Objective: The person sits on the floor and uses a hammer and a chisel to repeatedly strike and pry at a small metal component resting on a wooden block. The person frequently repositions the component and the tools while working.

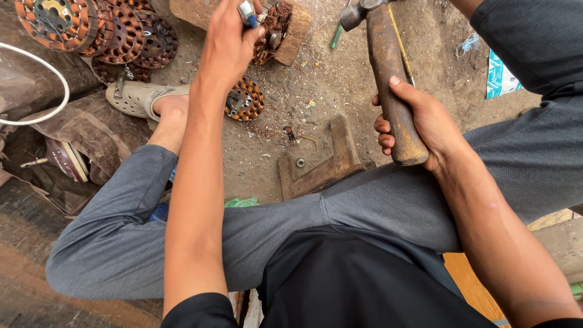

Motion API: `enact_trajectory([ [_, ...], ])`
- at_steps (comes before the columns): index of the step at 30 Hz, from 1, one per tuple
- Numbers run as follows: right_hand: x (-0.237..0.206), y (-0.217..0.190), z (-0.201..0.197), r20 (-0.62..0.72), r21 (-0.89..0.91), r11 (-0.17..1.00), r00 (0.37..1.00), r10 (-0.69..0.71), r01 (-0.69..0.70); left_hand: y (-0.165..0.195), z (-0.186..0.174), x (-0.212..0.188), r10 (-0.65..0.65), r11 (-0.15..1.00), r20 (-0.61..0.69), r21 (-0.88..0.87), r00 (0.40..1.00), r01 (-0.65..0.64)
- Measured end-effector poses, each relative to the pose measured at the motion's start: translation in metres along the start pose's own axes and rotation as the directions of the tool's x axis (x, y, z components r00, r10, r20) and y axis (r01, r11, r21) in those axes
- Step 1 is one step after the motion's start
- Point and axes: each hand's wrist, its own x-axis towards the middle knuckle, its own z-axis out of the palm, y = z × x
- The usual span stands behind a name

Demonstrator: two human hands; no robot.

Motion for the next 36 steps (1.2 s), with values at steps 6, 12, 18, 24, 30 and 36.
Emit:
enact_trajectory([
  [6, 0.001, 0.000, 0.001, -0.014, -0.021, 1.000, 1.000, 0.006, -0.006, 0.009, 0.008, 0.010, -0.081, 0.995, -0.376, 0.025, 0.923, 0.097],
  [12, 0.001, -0.001, 0.002, -0.016, -0.002, 1.000, 1.000, 0.014, -0.014, -0.001, 0.031, -0.003, -0.120, 0.987, -0.452, 0.045, 0.884, 0.157],
  [18, -0.001, -0.001, 0.003, -0.036, -0.016, 1.000, 0.999, 0.010, -0.011, -0.012, 0.043, -0.006, -0.046, 0.991, -0.388, 0.097, 0.921, 0.090],
  [24, 0.001, -0.001, 0.001, -0.041, -0.031, 0.999, 0.999, 0.014, -0.015, -0.024, 0.050, 0.004, -0.199, 0.962, -0.121, 0.166, 0.972, 0.218],
  [30, -0.001, -0.002, 0.001, -0.046, -0.026, 1.000, 0.999, -0.008, 0.007, -0.013, 0.067, 0.009, -0.381, 0.907, 0.055, 0.214, 0.923, 0.362],
  [36, -0.007, 0.000, 0.013, -0.124, -0.341, 0.931, 0.976, -0.181, 0.130, 0.005, 0.090, 0.010, -0.460, 0.867, -0.106, 0.158, 0.881, 0.472],
])
